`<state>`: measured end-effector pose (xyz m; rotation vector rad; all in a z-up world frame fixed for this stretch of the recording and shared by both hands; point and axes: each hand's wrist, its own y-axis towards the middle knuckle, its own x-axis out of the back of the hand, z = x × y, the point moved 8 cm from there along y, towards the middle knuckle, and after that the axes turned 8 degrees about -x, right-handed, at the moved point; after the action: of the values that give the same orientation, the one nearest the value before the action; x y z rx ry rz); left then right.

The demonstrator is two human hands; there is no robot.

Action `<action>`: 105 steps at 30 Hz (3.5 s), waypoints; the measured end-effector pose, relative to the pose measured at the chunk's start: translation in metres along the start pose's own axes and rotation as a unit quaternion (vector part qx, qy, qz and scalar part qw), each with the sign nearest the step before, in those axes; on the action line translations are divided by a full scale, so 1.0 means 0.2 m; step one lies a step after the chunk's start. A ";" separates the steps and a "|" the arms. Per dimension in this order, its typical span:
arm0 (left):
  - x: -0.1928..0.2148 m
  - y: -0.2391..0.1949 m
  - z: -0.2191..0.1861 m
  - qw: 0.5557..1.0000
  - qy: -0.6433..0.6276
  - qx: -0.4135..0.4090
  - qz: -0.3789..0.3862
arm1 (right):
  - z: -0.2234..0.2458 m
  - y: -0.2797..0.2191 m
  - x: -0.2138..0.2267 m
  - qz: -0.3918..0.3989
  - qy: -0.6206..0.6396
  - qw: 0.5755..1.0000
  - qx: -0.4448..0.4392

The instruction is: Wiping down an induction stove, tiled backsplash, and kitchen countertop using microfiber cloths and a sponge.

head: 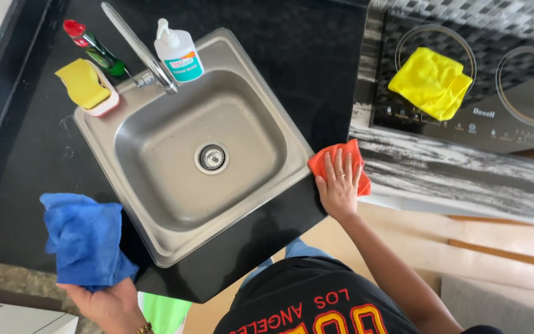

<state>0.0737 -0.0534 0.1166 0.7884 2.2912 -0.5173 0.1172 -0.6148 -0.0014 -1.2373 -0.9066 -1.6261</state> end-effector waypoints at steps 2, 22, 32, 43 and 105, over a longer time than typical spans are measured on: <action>-0.45 -0.14 -0.01 0.924 -0.367 0.098 0.051 | 0.05 0.05 -0.01 0.044 0.012 0.996 0.082; -1.65 -0.94 1.69 0.891 -0.173 0.190 0.375 | 0.15 0.46 -0.06 -0.101 0.023 0.967 0.232; -1.25 -1.33 2.03 0.581 0.308 0.132 0.742 | 0.14 -0.14 -0.16 0.219 -0.090 0.866 0.440; -0.30 -0.15 0.40 0.872 0.366 -0.086 0.315 | 1.44 -0.90 -0.28 0.261 0.059 0.634 0.726; 0.08 0.01 0.24 0.881 0.374 -0.177 0.227 | 2.10 -0.81 -0.99 0.643 0.463 0.565 -0.229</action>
<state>0.0868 -0.0716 0.0703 1.4538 2.6041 0.5081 0.1294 -0.1332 -0.1004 -0.6924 1.0302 -0.8872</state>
